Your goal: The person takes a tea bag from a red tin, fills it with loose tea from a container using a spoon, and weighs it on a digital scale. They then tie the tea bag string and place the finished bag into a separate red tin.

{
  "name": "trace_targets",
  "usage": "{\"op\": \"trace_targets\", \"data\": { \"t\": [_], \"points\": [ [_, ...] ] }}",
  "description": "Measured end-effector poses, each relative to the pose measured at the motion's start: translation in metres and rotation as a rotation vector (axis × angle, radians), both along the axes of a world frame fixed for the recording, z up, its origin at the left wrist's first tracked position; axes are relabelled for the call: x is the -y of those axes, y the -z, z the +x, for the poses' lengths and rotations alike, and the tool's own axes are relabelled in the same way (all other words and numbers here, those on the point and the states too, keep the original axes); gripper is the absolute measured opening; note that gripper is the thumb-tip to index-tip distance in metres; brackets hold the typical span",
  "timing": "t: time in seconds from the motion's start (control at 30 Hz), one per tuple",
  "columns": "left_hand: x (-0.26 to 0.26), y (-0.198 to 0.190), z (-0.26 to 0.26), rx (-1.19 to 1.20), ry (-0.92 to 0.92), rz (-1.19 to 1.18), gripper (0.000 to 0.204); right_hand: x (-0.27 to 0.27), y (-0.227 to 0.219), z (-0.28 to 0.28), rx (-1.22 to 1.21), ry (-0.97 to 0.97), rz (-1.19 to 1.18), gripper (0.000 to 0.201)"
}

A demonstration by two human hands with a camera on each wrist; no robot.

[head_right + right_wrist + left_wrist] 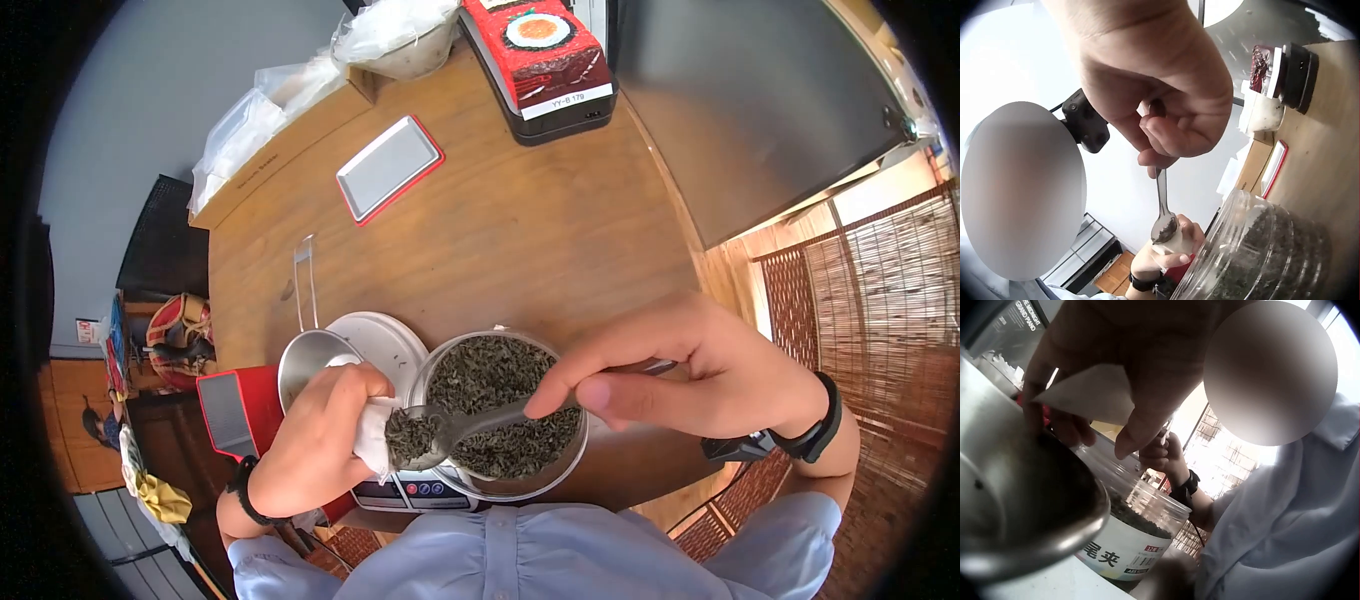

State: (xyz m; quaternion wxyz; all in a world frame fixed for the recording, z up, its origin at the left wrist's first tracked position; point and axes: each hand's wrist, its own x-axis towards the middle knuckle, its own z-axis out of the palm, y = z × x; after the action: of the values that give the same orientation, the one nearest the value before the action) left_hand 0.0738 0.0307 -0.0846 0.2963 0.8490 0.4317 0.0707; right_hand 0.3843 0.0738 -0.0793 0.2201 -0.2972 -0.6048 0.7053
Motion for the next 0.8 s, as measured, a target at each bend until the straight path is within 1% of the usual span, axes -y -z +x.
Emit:
{"op": "trace_targets", "data": {
  "t": [0.07,0.13,0.17,0.23,0.27,0.33,0.37,0.43,0.47,0.53,0.57,0.63,0.67,0.7,0.77,0.8],
  "points": [
    [0.001,0.001,0.0,0.005,0.017,0.018,0.051,0.001,-0.006,-0.004,-0.005,-0.017,-0.002,0.02],
    [0.001,-0.001,0.001,-0.01,0.02,0.008,0.052,0.003,-0.02,-0.012,0.086,0.057,0.009,0.015],
    [0.002,-0.003,0.001,-0.009,0.027,0.005,0.052,0.004,-0.027,-0.014,0.087,0.063,0.006,0.015],
    [0.002,-0.006,0.002,-0.033,0.055,0.023,0.052,0.004,-0.037,-0.015,0.13,0.045,0.133,0.018],
    [0.002,-0.008,0.004,-0.032,0.06,0.021,0.052,0.003,-0.037,-0.015,0.131,0.049,0.131,0.018],
    [0.004,-0.012,0.007,0.002,0.07,0.015,0.054,0.002,-0.035,-0.015,0.001,0.033,0.423,0.022],
    [0.004,-0.014,0.008,0.003,0.072,0.013,0.054,0.004,-0.032,-0.018,0.002,0.035,0.421,0.022],
    [0.006,-0.017,0.011,0.05,0.076,-0.003,0.055,0.008,-0.025,-0.024,-0.325,0.148,0.342,0.022],
    [0.006,-0.019,0.012,0.05,0.076,-0.002,0.055,0.012,-0.026,-0.023,-0.324,0.148,0.343,0.022],
    [0.007,-0.022,0.015,0.11,0.051,-0.017,0.05,0.019,-0.031,-0.015,-0.311,0.192,0.439,0.026],
    [0.007,-0.023,0.015,0.11,0.05,-0.017,0.05,0.012,-0.03,-0.01,-0.311,0.191,0.439,0.026],
    [0.006,-0.023,0.016,0.205,0.043,-0.054,0.057,-0.009,-0.024,-0.003,-0.496,-0.342,0.479,0.029],
    [0.007,-0.023,0.016,0.208,0.04,-0.049,0.057,0.0,-0.023,-0.008,-0.561,-0.22,0.447,0.032],
    [0.007,-0.025,0.017,0.222,0.034,-0.071,0.059,0.003,-0.033,-0.008,-0.558,-0.227,0.452,0.032],
    [0.007,-0.027,0.018,0.251,0.021,-0.105,0.066,0.007,-0.059,-0.007,-0.136,-0.144,0.963,0.036],
    [0.004,-0.015,0.014,0.235,0.04,-0.222,0.069,0.013,-0.052,-0.012,-0.147,0.006,1.019,0.039]
  ]
}}
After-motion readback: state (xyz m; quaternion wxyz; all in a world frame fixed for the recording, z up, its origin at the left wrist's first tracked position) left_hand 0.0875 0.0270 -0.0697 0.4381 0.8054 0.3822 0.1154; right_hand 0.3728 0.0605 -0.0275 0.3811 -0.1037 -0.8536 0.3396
